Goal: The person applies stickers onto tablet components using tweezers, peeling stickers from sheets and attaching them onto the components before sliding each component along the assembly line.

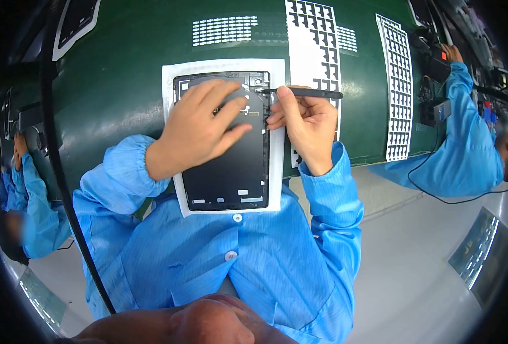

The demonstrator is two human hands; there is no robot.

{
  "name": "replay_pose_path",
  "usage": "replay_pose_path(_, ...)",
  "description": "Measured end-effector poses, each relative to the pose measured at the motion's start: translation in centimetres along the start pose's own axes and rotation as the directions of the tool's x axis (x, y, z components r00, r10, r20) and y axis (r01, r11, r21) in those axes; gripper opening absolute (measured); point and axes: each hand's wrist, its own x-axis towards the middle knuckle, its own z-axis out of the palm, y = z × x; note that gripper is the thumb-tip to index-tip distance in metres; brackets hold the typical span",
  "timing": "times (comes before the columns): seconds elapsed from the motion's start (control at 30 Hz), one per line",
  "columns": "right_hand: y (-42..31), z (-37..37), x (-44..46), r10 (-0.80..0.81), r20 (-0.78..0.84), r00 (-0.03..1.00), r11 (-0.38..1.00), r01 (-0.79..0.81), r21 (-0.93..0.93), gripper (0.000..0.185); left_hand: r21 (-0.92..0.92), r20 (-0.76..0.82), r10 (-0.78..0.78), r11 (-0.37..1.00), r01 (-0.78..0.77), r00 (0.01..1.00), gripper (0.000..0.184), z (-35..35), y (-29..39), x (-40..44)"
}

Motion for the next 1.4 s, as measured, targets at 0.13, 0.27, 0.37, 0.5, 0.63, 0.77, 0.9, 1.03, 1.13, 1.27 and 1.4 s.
replay_pose_path(0.13,0.98,0.01,0.4,0.041,0.009,0.999,0.999,-0.041,0.005,0.023,0.063,0.008,0.023,0.998,-0.024,1.0,0.045,0.57,0.14,-0.31)
replay_pose_path(0.27,0.77,0.15,0.48,0.049,-0.002,0.999,0.999,-0.049,-0.005,0.024,0.06,0.01,0.025,0.998,-0.025,1.0,0.045,0.7,0.14,-0.18)
replay_pose_path(0.37,0.73,0.17,0.54,0.057,-0.006,0.998,0.998,-0.057,-0.028,0.027,0.062,0.016,0.023,0.998,-0.024,1.0,0.045,0.79,0.15,-0.18)
replay_pose_path(0.5,0.76,0.12,0.63,0.052,0.002,0.999,0.997,-0.052,-0.052,0.029,0.072,0.024,0.019,0.997,-0.021,1.0,0.044,0.78,0.21,-0.13)
replay_pose_path(0.63,0.78,0.07,0.61,0.04,0.006,0.999,0.997,-0.04,-0.065,0.028,0.085,0.026,0.013,0.996,-0.015,1.0,0.044,0.83,0.31,-0.14)
replay_pose_path(0.77,0.85,0.22,0.63,0.04,-0.005,0.999,0.997,-0.04,-0.059,0.028,0.085,0.036,0.011,0.996,-0.014,0.999,0.044,0.74,0.27,-0.02)
replay_pose_path(0.9,0.81,0.23,0.66,0.044,-0.005,0.999,0.997,-0.044,-0.067,0.028,0.09,0.032,0.018,0.996,-0.02,0.999,0.046,0.9,0.17,-0.09)
replay_pose_path(1.03,0.9,0.09,0.66,0.055,0.004,0.998,0.996,-0.055,-0.073,0.028,0.1,0.038,0.017,0.995,-0.021,0.999,0.049,0.92,0.1,-0.02)
replay_pose_path(1.13,0.9,0.12,0.67,0.053,0.001,0.999,0.996,-0.053,-0.072,0.028,0.104,0.044,0.026,0.994,-0.03,0.999,0.053,0.91,-0.04,0.13)
replay_pose_path(1.27,0.78,0.25,0.64,0.048,-0.008,0.999,0.996,-0.049,-0.074,0.028,0.117,0.071,0.028,0.992,-0.036,0.997,0.057,0.96,-0.1,0.28)
replay_pose_path(1.4,0.87,0.22,0.7,0.048,-0.003,0.999,0.997,-0.048,-0.059,0.028,0.11,0.08,0.027,0.993,-0.035,0.996,0.057,0.91,-0.05,0.46)
